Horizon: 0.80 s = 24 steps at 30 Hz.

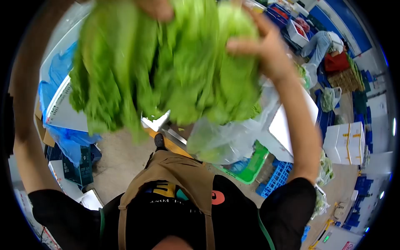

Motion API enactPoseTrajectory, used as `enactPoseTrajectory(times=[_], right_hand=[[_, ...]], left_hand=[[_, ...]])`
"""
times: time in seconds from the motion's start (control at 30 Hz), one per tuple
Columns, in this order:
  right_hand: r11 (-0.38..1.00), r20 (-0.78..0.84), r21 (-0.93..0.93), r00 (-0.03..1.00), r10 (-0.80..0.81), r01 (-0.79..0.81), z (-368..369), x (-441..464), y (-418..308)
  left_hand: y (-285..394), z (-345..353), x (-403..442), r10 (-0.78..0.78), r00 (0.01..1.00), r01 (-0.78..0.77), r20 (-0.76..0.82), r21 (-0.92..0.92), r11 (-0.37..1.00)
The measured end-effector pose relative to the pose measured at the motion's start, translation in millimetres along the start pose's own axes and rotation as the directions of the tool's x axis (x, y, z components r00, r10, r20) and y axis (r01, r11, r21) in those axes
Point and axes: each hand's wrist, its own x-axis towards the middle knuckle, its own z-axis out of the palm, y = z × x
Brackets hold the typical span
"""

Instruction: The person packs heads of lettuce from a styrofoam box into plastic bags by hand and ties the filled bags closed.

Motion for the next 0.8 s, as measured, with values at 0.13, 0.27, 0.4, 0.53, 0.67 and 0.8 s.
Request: enactPoseTrajectory(times=[0.13, 0.27, 0.4, 0.53, 0.67, 0.8], right_hand=[[0.862, -0.135, 0.494, 0.97, 0.201, -0.11, 23.1, -146.5, 111.6], [0.574, -0.1, 0.813, 0.947, 0.307, -0.1, 55.3, -234.1, 172.9], [0.537, 0.027, 0.818, 0.946, 0.323, -0.207, 53.3, -254.8, 191.9], [0.79, 0.107, 0.528, 0.947, 0.303, -0.313, 41.2, -243.5, 201.4], [0.94, 0.123, 0.287, 0.98, 0.155, -0.184, 52.5, -221.9, 191.6], [0.912, 0.346, 0.2, 0.897, 0.276, -0.357, 67.8, -190.0, 171.7]], left_hand=[[52.0, 95.8, 95.4, 0.005, 0.852, 0.035, 0.524, -0.066, 0.997], [105.6, 174.1, 129.3, 0.087, 0.665, -0.134, 0.742, 0.004, 0.991], [126.6, 208.0, 135.7, 0.009, 0.561, -0.043, 0.828, 0.018, 0.999], [131.4, 223.6, 124.3, 0.021, 0.613, -0.088, 0.79, 0.042, 0.995], [120.5, 221.4, 101.8, -0.038, 0.639, -0.001, 0.768, 0.05, 0.999], [107.3, 203.1, 68.0, -0.152, 0.631, 0.139, 0.76, 0.082, 0.987]])
